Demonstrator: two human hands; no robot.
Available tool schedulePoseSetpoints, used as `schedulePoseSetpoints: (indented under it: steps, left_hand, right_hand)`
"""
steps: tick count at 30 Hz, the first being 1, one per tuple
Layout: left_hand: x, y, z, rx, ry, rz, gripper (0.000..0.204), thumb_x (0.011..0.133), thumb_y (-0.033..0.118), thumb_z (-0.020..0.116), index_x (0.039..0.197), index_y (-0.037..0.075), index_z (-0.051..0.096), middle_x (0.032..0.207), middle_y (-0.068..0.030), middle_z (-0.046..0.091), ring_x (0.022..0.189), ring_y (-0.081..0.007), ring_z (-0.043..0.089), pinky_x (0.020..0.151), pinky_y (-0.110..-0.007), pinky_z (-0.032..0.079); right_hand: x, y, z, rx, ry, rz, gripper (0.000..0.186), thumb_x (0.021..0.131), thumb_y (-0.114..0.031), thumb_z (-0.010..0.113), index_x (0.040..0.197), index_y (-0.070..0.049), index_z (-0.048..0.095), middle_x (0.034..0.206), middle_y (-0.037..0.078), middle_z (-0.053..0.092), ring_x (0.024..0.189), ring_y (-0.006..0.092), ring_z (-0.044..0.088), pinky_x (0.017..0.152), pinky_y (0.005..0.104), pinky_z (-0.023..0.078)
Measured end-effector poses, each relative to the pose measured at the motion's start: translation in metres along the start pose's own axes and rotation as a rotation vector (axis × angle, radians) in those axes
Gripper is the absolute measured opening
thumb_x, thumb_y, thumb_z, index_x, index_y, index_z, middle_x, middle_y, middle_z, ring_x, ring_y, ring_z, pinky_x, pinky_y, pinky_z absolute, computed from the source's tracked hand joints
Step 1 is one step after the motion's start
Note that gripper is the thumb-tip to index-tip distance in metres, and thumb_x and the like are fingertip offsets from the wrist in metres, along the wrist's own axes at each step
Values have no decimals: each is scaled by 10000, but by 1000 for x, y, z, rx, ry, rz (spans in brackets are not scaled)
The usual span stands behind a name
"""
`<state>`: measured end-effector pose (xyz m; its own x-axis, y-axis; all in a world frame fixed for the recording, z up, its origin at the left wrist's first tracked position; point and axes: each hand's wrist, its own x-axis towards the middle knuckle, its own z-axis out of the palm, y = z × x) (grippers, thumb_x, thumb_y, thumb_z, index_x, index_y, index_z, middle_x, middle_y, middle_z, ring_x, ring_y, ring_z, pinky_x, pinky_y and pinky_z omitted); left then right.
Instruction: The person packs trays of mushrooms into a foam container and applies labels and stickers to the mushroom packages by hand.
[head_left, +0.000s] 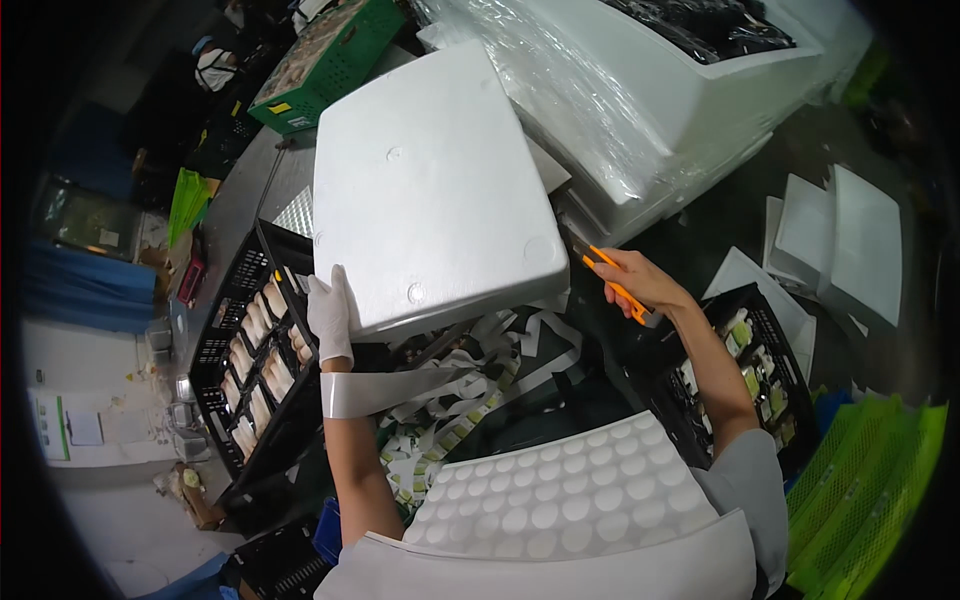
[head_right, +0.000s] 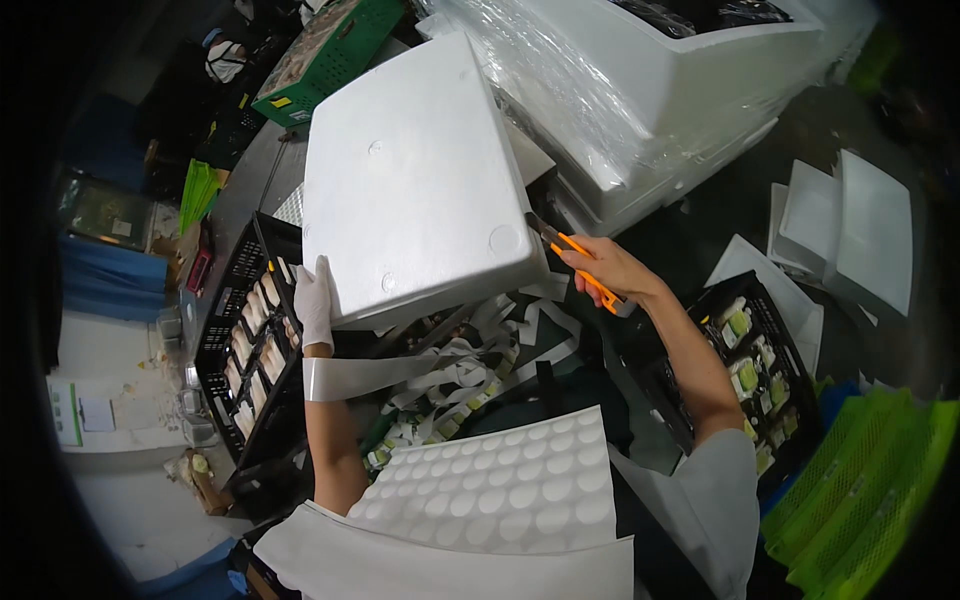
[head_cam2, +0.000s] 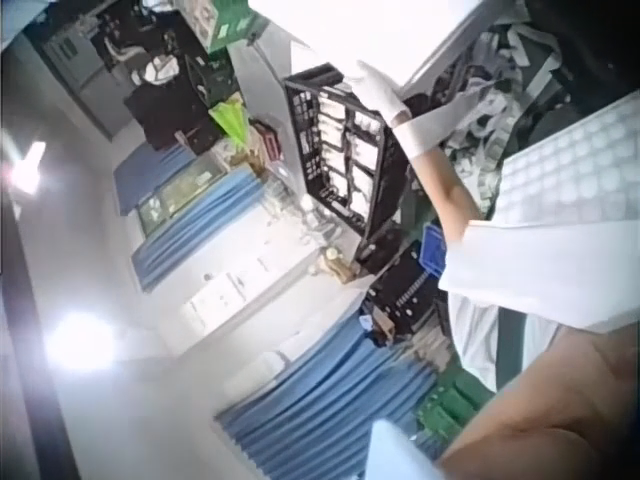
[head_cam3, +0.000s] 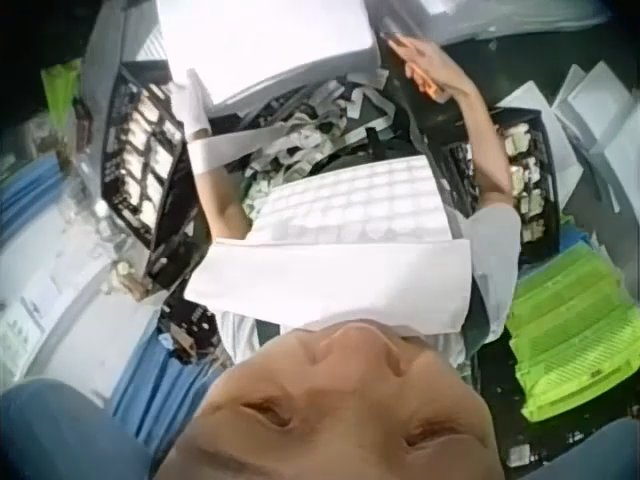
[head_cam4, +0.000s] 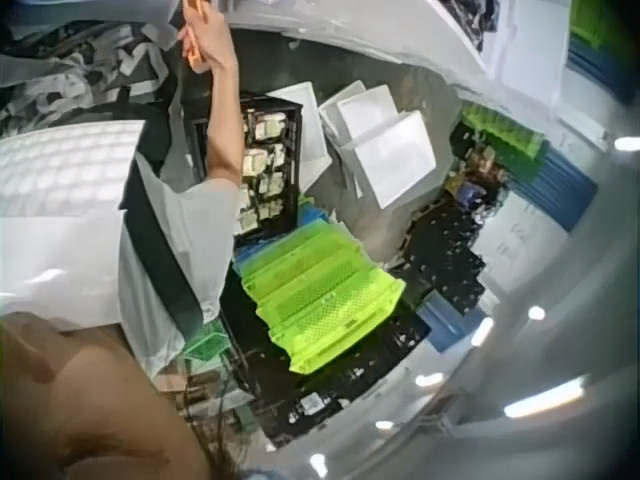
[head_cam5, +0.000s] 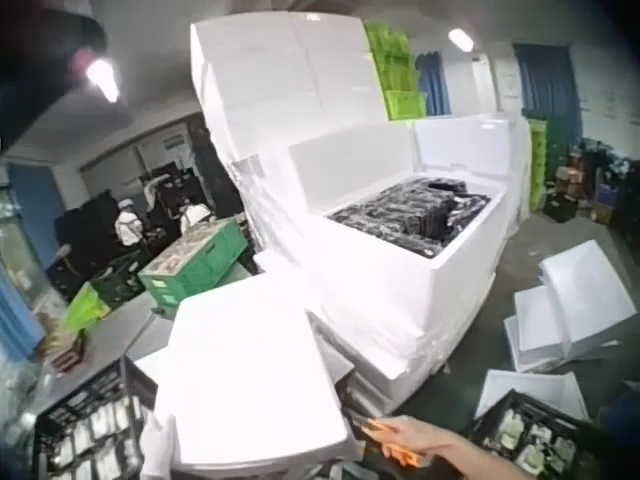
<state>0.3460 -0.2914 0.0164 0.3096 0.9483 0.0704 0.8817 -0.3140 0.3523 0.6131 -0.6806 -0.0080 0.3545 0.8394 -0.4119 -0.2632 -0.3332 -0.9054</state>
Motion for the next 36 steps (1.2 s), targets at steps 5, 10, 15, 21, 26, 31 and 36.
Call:
schedulePoseSetpoints:
  steps: [5,10,15,21,26,31,36]
  left_hand:
    - [-2,-2,-6,38,-83,119,732,845,576,403,1156,-87,432,1002,-304,589,950,-439,567,835,-447,434]
    - [-6,-2,-11,21,-53,122,668,852,542,415,1077,-85,452,949,-319,594,930,-439,580,822,-455,448]
    - [-11,-3,-8,-35,-94,139,667,836,485,466,1146,-104,429,953,-307,602,913,-430,593,833,-438,455]
    - [-69,-6,-4,-212,-290,119,736,884,372,473,1346,-127,191,935,-234,627,934,-340,608,859,-370,465]
    - [-112,-13,-4,-917,-394,81,631,900,303,519,1344,-78,281,1278,-206,462,1148,-255,494,920,-329,421]
    - [-137,-55,-39,-1113,-506,-76,405,916,235,512,1251,10,483,1152,-116,574,1024,-213,575,884,-319,452]
    - [-149,-130,-85,-1129,-361,-37,318,921,231,504,1119,-3,588,1015,-112,638,885,-187,629,788,-274,482]
  right_hand:
    - [-26,17,40,-12,242,-48,291,925,-264,491,1068,-11,503,599,62,516,398,80,474,368,220,420]
    - [-34,27,89,115,419,-94,267,929,-269,480,1039,-26,488,602,64,524,396,90,470,368,236,415]
    - [-7,33,133,272,634,-169,233,923,-240,466,934,-7,461,620,87,521,408,127,484,382,288,454]
    - [40,15,126,535,906,-255,210,913,-217,467,928,-10,434,638,118,521,407,164,490,381,324,462]
    - [45,14,93,462,935,-287,223,922,-217,447,921,5,452,677,103,517,447,157,500,407,331,482]
    - [40,27,143,526,876,-226,186,939,-238,423,947,-52,422,656,74,509,436,139,494,386,310,474]
    - [5,53,321,390,266,-47,237,950,-291,407,1024,-67,390,605,105,524,351,175,483,330,311,445]
